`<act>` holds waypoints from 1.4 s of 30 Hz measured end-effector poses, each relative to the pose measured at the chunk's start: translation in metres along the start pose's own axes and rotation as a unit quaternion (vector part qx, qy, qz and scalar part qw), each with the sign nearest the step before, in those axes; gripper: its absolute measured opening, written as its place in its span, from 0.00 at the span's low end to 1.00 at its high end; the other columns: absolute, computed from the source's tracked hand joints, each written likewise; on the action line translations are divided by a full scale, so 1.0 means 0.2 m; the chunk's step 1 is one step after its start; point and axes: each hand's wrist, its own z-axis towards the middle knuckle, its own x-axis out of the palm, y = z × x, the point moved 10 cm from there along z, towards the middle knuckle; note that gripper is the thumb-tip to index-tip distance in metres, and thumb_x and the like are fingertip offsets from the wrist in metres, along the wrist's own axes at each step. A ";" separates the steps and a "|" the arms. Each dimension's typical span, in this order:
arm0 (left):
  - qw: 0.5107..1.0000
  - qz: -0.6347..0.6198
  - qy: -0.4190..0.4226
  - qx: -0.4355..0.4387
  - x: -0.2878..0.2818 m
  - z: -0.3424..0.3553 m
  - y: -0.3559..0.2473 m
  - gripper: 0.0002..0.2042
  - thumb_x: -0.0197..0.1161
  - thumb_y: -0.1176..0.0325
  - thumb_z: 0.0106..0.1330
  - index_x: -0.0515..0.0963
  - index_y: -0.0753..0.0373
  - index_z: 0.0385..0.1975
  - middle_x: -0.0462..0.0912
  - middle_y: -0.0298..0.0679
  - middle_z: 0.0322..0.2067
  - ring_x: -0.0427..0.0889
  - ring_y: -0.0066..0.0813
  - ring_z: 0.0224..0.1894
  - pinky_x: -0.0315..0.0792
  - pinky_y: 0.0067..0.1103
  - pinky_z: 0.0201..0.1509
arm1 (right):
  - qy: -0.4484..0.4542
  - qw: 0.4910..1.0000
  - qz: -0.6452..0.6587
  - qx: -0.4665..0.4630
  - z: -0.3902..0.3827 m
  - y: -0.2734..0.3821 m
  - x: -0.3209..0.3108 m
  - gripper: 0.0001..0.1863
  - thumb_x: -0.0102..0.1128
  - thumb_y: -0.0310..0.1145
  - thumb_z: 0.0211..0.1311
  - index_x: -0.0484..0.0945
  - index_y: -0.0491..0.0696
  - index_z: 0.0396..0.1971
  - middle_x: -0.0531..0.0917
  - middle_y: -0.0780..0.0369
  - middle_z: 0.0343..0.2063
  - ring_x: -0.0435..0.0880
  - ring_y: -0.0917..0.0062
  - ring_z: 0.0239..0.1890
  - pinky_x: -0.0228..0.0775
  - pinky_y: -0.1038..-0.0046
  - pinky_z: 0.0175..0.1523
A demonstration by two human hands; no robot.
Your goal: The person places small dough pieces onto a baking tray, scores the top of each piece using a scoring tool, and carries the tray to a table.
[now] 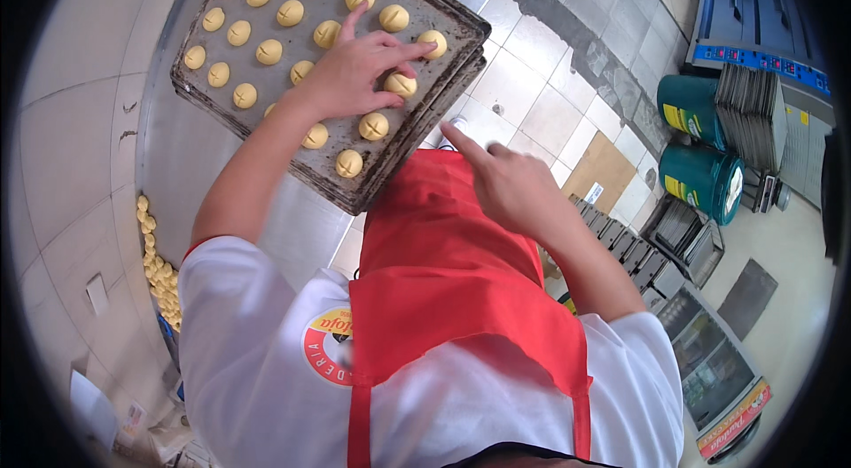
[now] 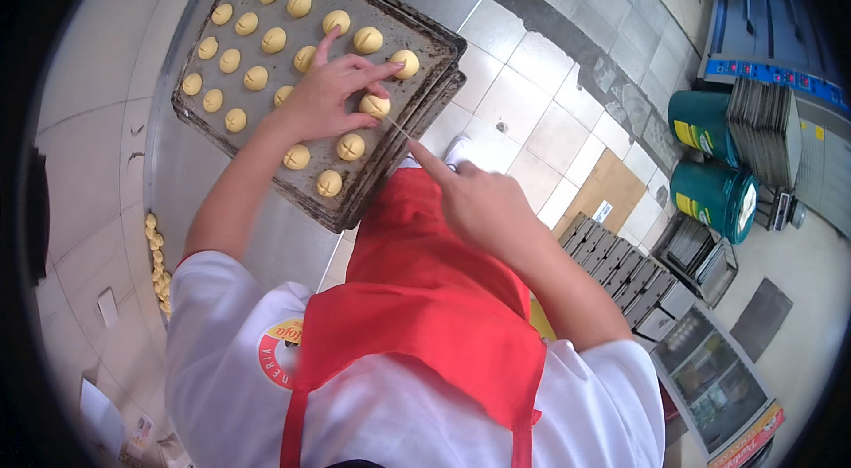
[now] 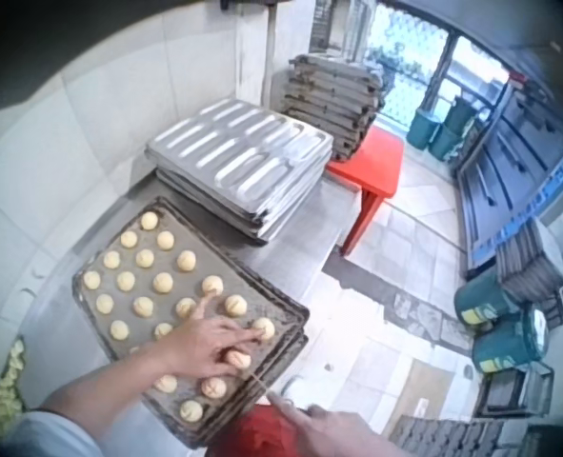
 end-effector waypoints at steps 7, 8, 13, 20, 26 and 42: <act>0.988 0.034 -0.140 0.049 -0.20 0.21 -0.16 0.50 0.82 0.61 0.53 0.67 0.38 0.81 0.91 0.19 0.47 0.82 0.26 0.65 0.37 0.55 0.89 | -0.121 0.990 0.028 -0.063 0.23 -0.06 -0.21 0.42 0.55 0.27 0.68 0.62 0.62 0.83 0.86 0.49 0.33 0.89 0.49 0.31 0.82 0.50 0.36; 0.991 0.045 -0.120 0.043 -0.19 0.27 -0.12 0.50 0.82 0.60 0.53 0.66 0.38 0.81 0.91 0.21 0.49 0.81 0.26 0.66 0.37 0.55 0.89 | -0.154 0.985 0.029 -0.075 0.29 -0.08 -0.22 0.42 0.56 0.27 0.68 0.62 0.62 0.83 0.86 0.49 0.33 0.89 0.49 0.31 0.82 0.50 0.36; 0.996 0.020 -0.080 0.037 -0.15 0.31 -0.01 0.51 0.81 0.60 0.55 0.63 0.34 0.83 0.91 0.23 0.49 0.84 0.25 0.63 0.37 0.58 0.89 | -0.001 1.000 -0.004 0.018 0.06 -0.23 -0.13 0.44 0.58 0.30 0.67 0.60 0.63 0.84 0.86 0.50 0.33 0.90 0.49 0.33 0.84 0.51 0.38; 0.998 0.056 -0.010 0.006 -0.32 0.31 0.19 0.55 0.84 0.59 0.50 0.61 0.38 0.83 0.90 0.21 0.58 0.82 0.29 0.68 0.34 0.54 0.90 | -0.091 0.995 0.015 -0.041 0.56 0.03 -0.28 0.44 0.57 0.29 0.67 0.60 0.67 0.84 0.87 0.50 0.33 0.91 0.51 0.32 0.85 0.53 0.38; 0.997 -0.017 -0.064 0.032 -0.38 0.24 0.27 0.58 0.87 0.60 0.46 0.61 0.38 0.83 0.88 0.23 0.59 0.78 0.29 0.71 0.36 0.54 0.90 | -0.019 1.000 0.007 0.013 0.39 0.01 -0.27 0.43 0.58 0.31 0.69 0.60 0.66 0.84 0.87 0.50 0.34 0.91 0.51 0.34 0.85 0.52 0.39; 0.995 0.059 -0.077 0.014 -0.74 0.20 0.65 0.59 0.86 0.64 0.44 0.63 0.36 0.83 0.91 0.21 0.54 0.82 0.28 0.67 0.38 0.53 0.90 | -0.110 0.991 0.000 -0.076 1.11 0.42 -0.41 0.44 0.62 0.28 0.66 0.63 0.63 0.82 0.87 0.50 0.37 0.92 0.52 0.35 0.85 0.52 0.40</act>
